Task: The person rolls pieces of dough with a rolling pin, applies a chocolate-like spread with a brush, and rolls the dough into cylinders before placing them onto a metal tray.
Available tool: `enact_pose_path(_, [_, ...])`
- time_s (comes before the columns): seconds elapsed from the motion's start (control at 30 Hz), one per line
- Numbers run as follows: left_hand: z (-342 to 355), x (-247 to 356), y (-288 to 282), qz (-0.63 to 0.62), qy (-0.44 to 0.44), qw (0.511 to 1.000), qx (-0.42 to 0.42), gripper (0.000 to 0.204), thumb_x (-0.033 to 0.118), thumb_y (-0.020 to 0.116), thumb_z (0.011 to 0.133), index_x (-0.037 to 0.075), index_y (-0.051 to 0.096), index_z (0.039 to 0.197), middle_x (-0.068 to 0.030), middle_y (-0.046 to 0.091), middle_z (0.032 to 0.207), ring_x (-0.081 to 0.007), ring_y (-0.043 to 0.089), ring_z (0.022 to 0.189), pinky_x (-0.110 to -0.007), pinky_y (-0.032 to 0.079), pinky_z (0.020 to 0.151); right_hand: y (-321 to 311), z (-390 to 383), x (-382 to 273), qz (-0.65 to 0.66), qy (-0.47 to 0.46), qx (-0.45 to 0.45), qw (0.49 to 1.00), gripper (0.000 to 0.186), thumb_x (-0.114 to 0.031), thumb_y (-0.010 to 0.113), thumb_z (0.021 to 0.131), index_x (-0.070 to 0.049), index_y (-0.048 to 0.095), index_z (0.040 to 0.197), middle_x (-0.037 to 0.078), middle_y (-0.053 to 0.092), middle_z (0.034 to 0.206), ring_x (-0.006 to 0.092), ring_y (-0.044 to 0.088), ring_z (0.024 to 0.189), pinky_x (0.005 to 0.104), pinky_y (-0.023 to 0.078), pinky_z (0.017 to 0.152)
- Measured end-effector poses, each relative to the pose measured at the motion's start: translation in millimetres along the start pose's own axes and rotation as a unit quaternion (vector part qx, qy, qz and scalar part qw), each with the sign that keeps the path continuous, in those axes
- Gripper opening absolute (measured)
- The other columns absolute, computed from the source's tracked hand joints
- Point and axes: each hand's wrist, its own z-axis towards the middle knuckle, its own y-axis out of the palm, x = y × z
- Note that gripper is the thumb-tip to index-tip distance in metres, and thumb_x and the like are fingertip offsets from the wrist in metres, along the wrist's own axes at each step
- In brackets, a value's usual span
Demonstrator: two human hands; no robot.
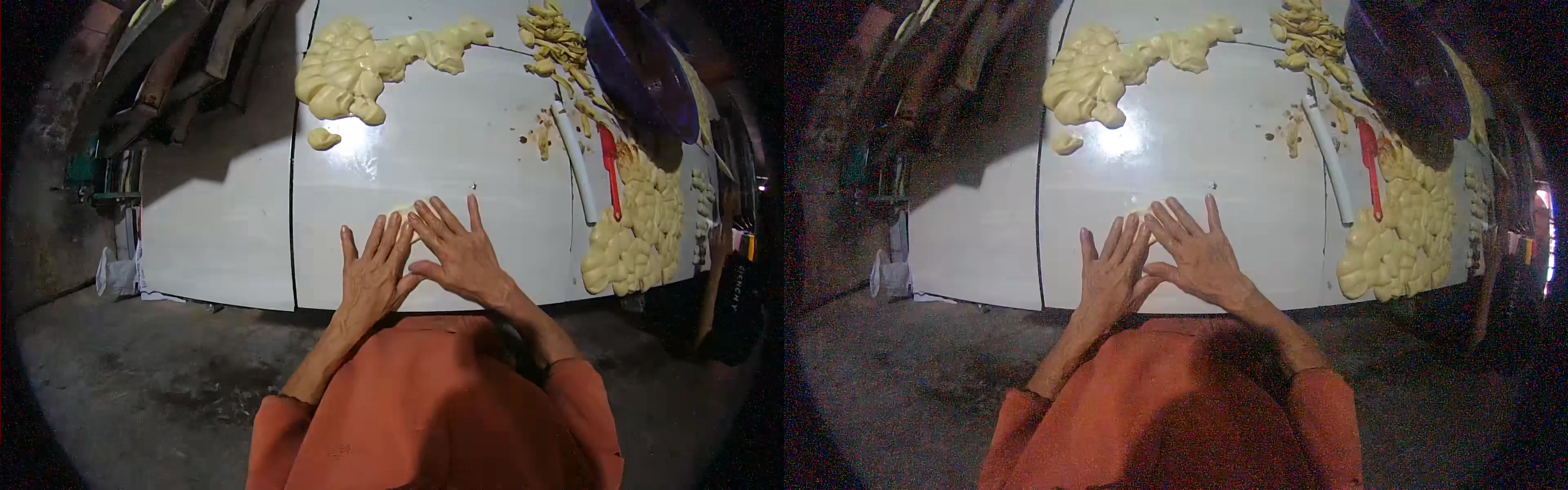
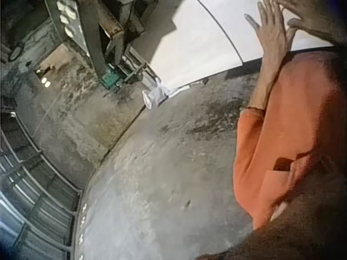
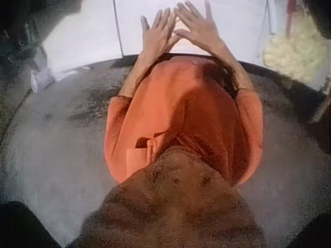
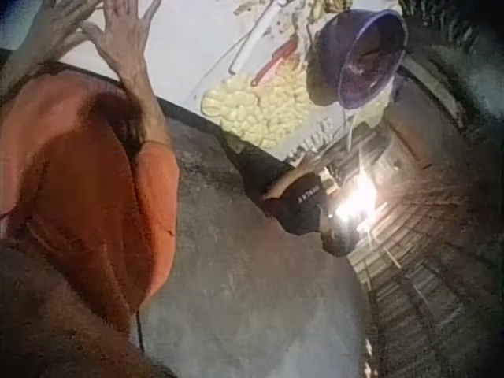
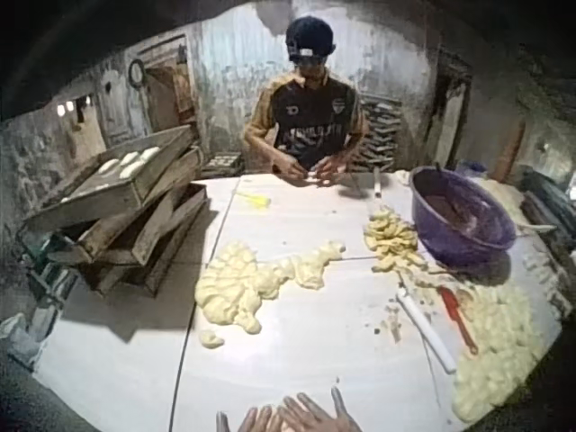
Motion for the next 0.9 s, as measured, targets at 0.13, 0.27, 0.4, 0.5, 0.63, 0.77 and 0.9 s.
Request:
enact_pose_path(0.13, [4.6, 8.1, 8.0, -0.021, 0.008, 1.0, 0.017, 0.089, 0.053, 0.066, 0.092, 0.013, 0.029, 0.163, -0.0208, 0.031, 0.166, -0.0396, 0.03, 0.153, -0.077, 0.01, 0.117, 3.7, -18.2, 4.8, 0.024, 0.025, 0.026, 0.999, 0.08, -0.067, 0.045, 0.099, -0.012, 0.041, 0.158, 0.011, 0.035, 0.166, 0.0307, 0.026, 0.156, 0.0733, 0.006, 0.121])
enact_pose_path(0.27, [-6.9, 21.7, 5.3, -0.011, 0.004, 0.999, 0.034, 0.087, 0.058, 0.064, 0.092, 0.008, 0.038, 0.158, -0.0212, 0.035, 0.164, -0.0381, 0.029, 0.154, -0.076, 0.012, 0.118, -23.2, -25.7, 28.3, 0.104, 0.049, 0.097, 0.989, 0.065, -0.047, 0.059, 0.1, -0.008, 0.048, 0.151, 0.017, 0.04, 0.161, 0.0343, 0.034, 0.151, 0.0626, 0.022, 0.123])
enact_pose_path(0.4, [-9.8, 32.5, 18.5, 0.004, -0.015, 1.0, 0.023, 0.083, 0.055, 0.065, 0.093, 0.008, 0.042, 0.156, -0.0169, 0.042, 0.161, -0.0328, 0.036, 0.151, -0.075, 0.015, 0.117, -41.5, -52.1, 119.6, -0.12, 0.331, 0.31, 0.883, 0.06, -0.023, 0.069, 0.095, -0.005, 0.049, 0.149, 0.019, 0.048, 0.151, 0.036, 0.047, 0.139, 0.0502, 0.04, 0.113])
enact_pose_path(0.5, [-9.9, 25.4, 13.7, -0.002, 0.03, 0.999, 0.015, 0.084, 0.06, 0.061, 0.094, 0.007, 0.041, 0.156, -0.0192, 0.036, 0.164, -0.0346, 0.036, 0.151, -0.077, 0.016, 0.115, -39.1, -76.7, 190.6, -0.12, 0.465, 0.214, 0.851, 0.052, -0.024, 0.066, 0.098, -0.005, 0.055, 0.144, 0.017, 0.064, 0.121, 0.0364, 0.058, 0.116, 0.0498, 0.047, 0.1])
enact_pose_path(0.63, [-17.0, 9.9, -0.3, -0.054, 0.029, 0.996, 0.068, 0.083, 0.052, 0.07, 0.091, 0.012, 0.04, 0.157, -0.0212, 0.031, 0.165, -0.0396, 0.035, 0.15, -0.078, 0.018, 0.114, -49.5, -72.7, 169.8, -0.025, 0.388, 0.3, 0.871, 0.04, -0.024, 0.06, 0.102, -0.001, 0.059, 0.135, 0.019, 0.063, 0.119, 0.0373, 0.059, 0.114, 0.0495, 0.046, 0.098])
enact_pose_path(0.77, [-29.5, 9.5, 11.2, -0.082, -0.015, 0.971, 0.225, 0.092, 0.047, 0.077, 0.089, 0.013, 0.033, 0.162, -0.0266, 0.026, 0.166, -0.045, 0.032, 0.15, -0.076, 0.016, 0.116, -58.4, -55.5, 87.0, 0.065, 0.211, 0.246, 0.944, 0.04, -0.023, 0.065, 0.098, -0.004, 0.06, 0.134, 0.017, 0.063, 0.125, 0.0351, 0.059, 0.116, 0.0509, 0.045, 0.1])
enact_pose_path(0.9, [-14.3, 4.8, 3.7, -0.046, -0.047, 0.966, 0.251, 0.082, 0.045, 0.073, 0.093, 0.01, 0.039, 0.159, -0.0264, 0.032, 0.163, -0.0445, 0.031, 0.151, -0.076, 0.014, 0.116, -42.9, -20.3, 37.2, 0.093, 0.041, 0.118, 0.988, 0.048, -0.024, 0.069, 0.094, -0.008, 0.058, 0.138, 0.013, 0.063, 0.132, 0.0321, 0.057, 0.122, 0.0501, 0.041, 0.106])
